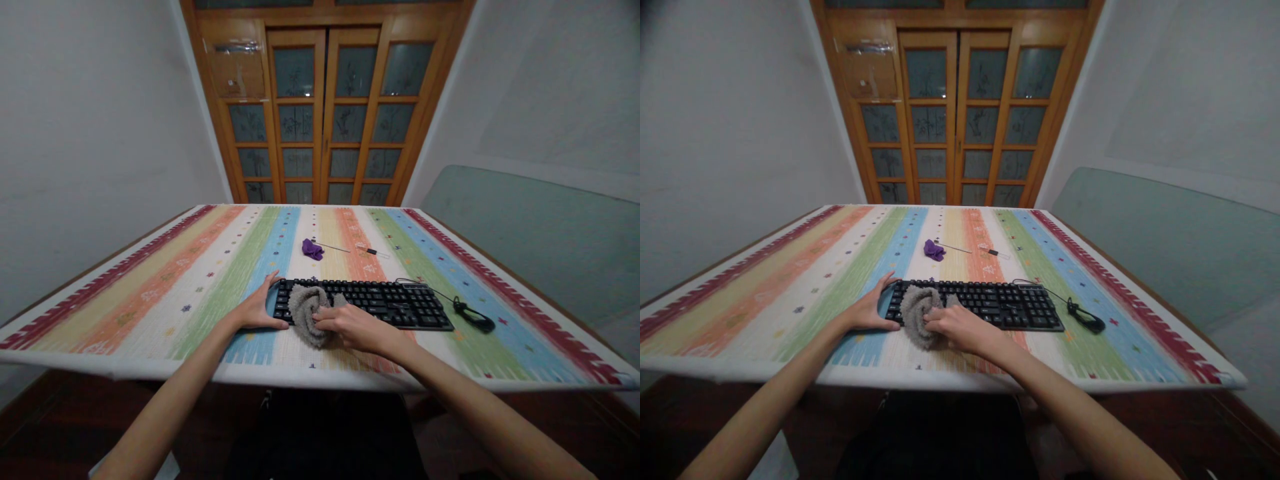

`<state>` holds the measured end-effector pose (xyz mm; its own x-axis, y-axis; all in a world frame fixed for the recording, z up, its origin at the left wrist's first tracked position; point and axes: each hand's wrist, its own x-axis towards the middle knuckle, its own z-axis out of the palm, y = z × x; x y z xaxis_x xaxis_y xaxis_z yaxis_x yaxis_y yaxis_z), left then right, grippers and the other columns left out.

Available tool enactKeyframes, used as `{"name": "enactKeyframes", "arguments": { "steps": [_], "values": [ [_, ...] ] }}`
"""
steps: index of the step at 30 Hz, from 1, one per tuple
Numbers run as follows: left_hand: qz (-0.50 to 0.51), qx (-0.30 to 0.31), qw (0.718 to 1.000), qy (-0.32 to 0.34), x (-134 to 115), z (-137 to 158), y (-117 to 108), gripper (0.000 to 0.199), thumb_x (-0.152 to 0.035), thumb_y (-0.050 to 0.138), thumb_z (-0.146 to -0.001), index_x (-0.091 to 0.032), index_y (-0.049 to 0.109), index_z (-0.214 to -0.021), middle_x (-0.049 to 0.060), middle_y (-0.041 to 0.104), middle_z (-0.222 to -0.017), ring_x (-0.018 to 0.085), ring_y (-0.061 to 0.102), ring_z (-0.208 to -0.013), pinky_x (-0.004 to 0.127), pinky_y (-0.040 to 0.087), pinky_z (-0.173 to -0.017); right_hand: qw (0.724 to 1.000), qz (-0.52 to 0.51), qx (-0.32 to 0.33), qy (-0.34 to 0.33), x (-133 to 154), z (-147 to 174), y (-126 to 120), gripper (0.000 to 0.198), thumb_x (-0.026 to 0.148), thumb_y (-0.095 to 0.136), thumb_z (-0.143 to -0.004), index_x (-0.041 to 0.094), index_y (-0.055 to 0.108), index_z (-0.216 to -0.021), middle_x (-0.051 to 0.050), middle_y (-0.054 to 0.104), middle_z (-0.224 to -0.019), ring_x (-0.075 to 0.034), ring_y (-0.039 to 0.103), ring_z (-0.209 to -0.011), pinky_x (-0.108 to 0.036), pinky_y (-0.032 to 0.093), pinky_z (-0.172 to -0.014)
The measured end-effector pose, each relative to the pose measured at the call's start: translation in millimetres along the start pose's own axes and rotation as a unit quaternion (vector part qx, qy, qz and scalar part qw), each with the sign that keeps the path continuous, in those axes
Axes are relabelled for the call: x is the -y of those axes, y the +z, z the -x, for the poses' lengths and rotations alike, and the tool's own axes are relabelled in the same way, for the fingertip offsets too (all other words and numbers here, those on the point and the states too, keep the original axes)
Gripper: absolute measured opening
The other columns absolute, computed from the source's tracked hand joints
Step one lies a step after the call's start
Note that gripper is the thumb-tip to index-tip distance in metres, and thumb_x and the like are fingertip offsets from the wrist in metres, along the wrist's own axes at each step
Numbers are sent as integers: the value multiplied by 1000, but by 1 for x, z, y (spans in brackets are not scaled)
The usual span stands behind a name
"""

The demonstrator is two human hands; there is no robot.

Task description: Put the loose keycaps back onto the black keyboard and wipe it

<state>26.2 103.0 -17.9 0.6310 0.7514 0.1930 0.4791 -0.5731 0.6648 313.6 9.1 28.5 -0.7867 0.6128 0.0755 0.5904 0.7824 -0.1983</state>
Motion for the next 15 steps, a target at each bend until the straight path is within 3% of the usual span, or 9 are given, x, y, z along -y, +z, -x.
{"name": "enactKeyframes", "arguments": {
  "steps": [3,6,9,11,15],
  "values": [
    [-6,3,1000,3,2,0,0,135,-53,88,-56,-19,2,-156,23,31,-154,41,30,-144,60,20,-118,1000,-23,19,7,-9,6,-26,42,-7,55,-72,19,70,-102,-5,73,-103,-21,68,-97,-28,51,-85],
    [-8,2,1000,7,3,0,0,135,-51,88,-57,-21,1,-156,23,32,-153,40,32,-143,60,22,-118,990,-41,-109,77,-29,-1,-41,43,-3,50,-81,19,69,-113,-7,72,-110,-22,67,-103,-32,51,-90],
    [-16,-1,1000,5,2,1,1,134,-50,88,-58,-22,1,-156,22,33,-153,40,33,-142,60,24,-117,967,-17,-224,120,-48,-21,-31,50,-4,45,-83,16,62,-127,-12,62,-131,-24,57,-122,-40,46,-104],
    [-20,0,1000,5,1,1,1,132,-51,87,-59,-22,2,-156,21,34,-152,40,34,-142,60,24,-117,967,4,-215,139,-54,-35,-15,57,-7,46,-78,13,60,-129,-14,57,-138,-25,53,-128,-41,44,-108],
    [-26,-5,1000,8,-1,0,1,129,-52,87,-58,-19,8,-154,23,33,-152,41,34,-141,60,25,-117,983,43,-94,153,-51,-48,11,58,-10,47,-72,12,63,-123,-17,59,-134,-29,57,-123,-47,49,-101]
  ]
}}
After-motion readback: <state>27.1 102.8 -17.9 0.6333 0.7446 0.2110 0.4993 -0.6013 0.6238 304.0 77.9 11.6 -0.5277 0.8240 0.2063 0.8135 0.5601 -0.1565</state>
